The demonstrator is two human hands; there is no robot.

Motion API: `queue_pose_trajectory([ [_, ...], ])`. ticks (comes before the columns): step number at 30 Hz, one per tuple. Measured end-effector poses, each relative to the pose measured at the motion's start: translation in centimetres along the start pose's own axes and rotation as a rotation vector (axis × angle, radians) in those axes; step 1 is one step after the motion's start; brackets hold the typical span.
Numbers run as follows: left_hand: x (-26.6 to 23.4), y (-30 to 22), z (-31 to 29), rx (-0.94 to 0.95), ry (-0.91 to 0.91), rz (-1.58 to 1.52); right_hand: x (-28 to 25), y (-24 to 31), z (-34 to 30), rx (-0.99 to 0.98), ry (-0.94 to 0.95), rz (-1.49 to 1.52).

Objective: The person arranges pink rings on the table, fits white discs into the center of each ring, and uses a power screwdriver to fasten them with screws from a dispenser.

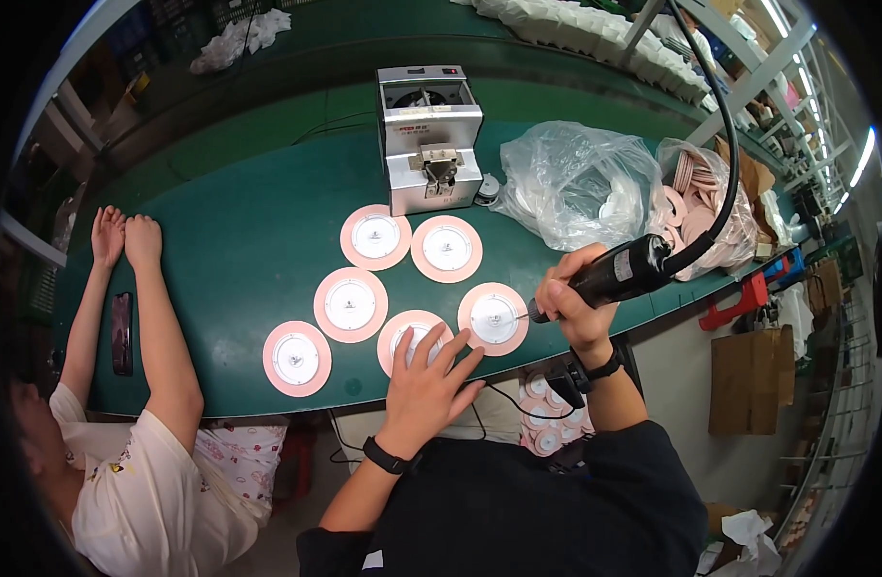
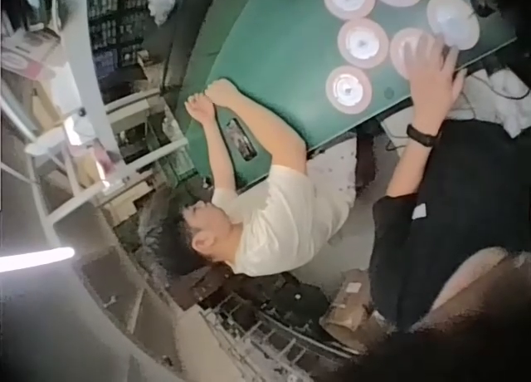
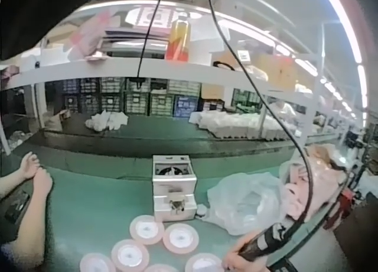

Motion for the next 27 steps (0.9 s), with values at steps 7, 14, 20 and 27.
queue_pose_trajectory([
  [7,-0.1,0.1,-0.1,-0.003,-0.009,0.004,-0.7,-0.1,0.3,-0.018,-0.009,0.064],
  [14,0.1,0.2,-0.1,-0.001,-0.003,-0.028,-1.9,0.0,0.3,-0.097,-0.061,0.116],
  [20,0.0,0.2,0.0,-0.003,0.001,-0.027,-3.4,-0.7,0.5,-0.071,-0.146,0.189],
  [27,0.1,0.1,0.0,-0.006,0.004,-0.030,-2.8,-0.6,0.8,-0.043,-0.229,0.230],
])
Point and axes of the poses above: each hand's wrist, its own z-axis towards the middle knuckle, its own x-axis out of the palm, y = z × x, the point moved 2 cm from there along z, towards the middle knuckle, and after that the axes turned 3 degrees about -x, right-handed, at the moved point
